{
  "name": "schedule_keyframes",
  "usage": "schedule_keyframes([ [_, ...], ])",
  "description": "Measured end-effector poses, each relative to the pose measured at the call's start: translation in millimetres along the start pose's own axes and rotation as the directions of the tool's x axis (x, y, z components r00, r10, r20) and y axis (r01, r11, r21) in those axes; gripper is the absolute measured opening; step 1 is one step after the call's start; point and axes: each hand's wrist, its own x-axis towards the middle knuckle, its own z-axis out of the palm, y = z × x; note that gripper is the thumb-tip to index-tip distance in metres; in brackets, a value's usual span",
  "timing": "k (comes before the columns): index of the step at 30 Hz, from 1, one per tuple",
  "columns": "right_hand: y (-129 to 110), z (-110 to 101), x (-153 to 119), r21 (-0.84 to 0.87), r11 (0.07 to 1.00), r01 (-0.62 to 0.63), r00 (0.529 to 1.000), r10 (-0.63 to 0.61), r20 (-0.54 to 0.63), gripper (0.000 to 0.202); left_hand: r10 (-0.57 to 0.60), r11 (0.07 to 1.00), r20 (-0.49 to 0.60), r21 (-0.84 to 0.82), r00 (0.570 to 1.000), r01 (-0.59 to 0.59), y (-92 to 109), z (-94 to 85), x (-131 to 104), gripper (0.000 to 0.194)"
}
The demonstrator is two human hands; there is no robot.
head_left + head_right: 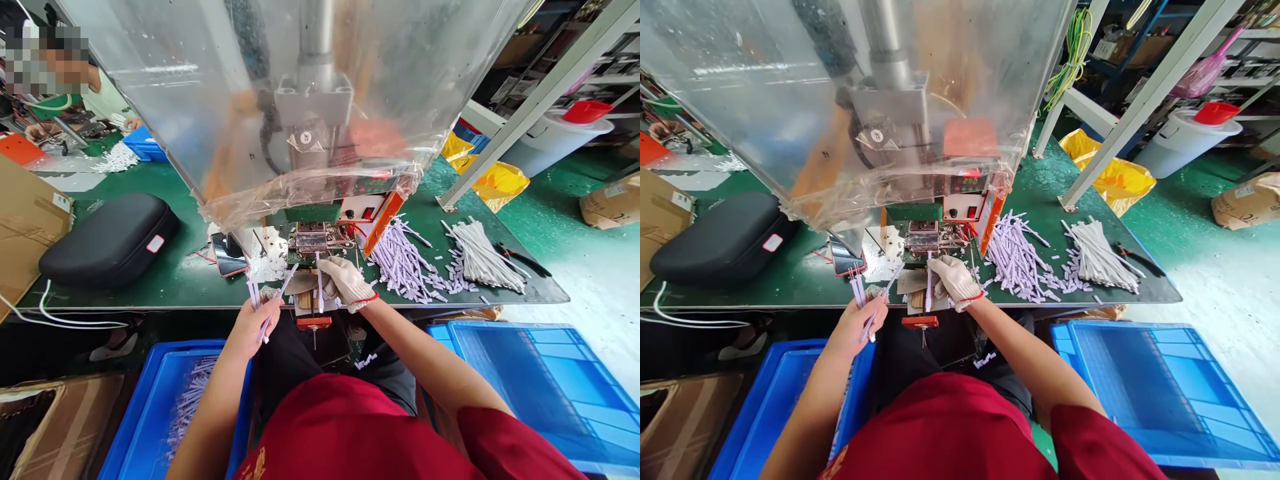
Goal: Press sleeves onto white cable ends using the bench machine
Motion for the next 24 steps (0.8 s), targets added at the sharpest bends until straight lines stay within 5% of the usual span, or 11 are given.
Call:
schedule_keyframes([
  [4, -34, -26, -16, -0.249, 0.948, 0.198, 0.972, -0.157, 0.176, 0.035, -0.071, 0.951, 0.141, 0.308, 0.987, 0.025, 15, -3.1, 6, 0.034],
  [8, -57, -38, -43, -0.415, 0.818, 0.398, 0.843, -0.148, 0.517, 0.027, -0.188, 0.874, 0.261, 0.485, 0.947, 0.040, 31, 6.1, 15, 0.030],
  [11, -51, -34, -65, -0.406, 0.832, 0.379, 0.824, -0.103, 0.557, 0.027, -0.296, 0.846, 0.337, 0.527, 0.894, 0.081, 36, 15.3, 17, 0.031],
  [14, -39, -42, -78, -0.348, 0.874, 0.340, 0.823, -0.098, 0.559, 0.023, -0.415, 0.843, 0.445, 0.516, 0.793, 0.152, 35, 9.6, 14, 0.030],
  [16, -35, -67, -77, -0.318, 0.891, 0.325, 0.854, -0.132, 0.503, 0.023, -0.448, 0.862, 0.507, 0.464, 0.736, 0.205, 36, -5.5, 11, 0.029],
  [17, -35, -86, -74, -0.335, 0.888, 0.317, 0.889, -0.155, 0.431, 0.025, -0.433, 0.883, 0.509, 0.406, 0.744, 0.235, 36, -14.7, 10, 0.028],
  [19, -36, -133, -59, -0.477, 0.836, 0.273, 0.961, -0.210, 0.181, 0.030, -0.352, 0.933, 0.415, 0.227, 0.839, 0.279, 38, -30.4, 10, 0.022],
  [21, -36, -178, -37, -0.744, 0.659, 0.108, 0.953, -0.281, -0.110, 0.029, -0.266, 0.963, 0.254, 0.030, 0.930, 0.267, 36, -35.0, 13, 0.016],
  [24, -31, -213, -3, -0.957, 0.268, -0.110, 0.927, -0.318, -0.196, 0.037, -0.193, 0.967, 0.161, -0.137, 0.968, 0.216, 22, -14.5, 23, 0.024],
])
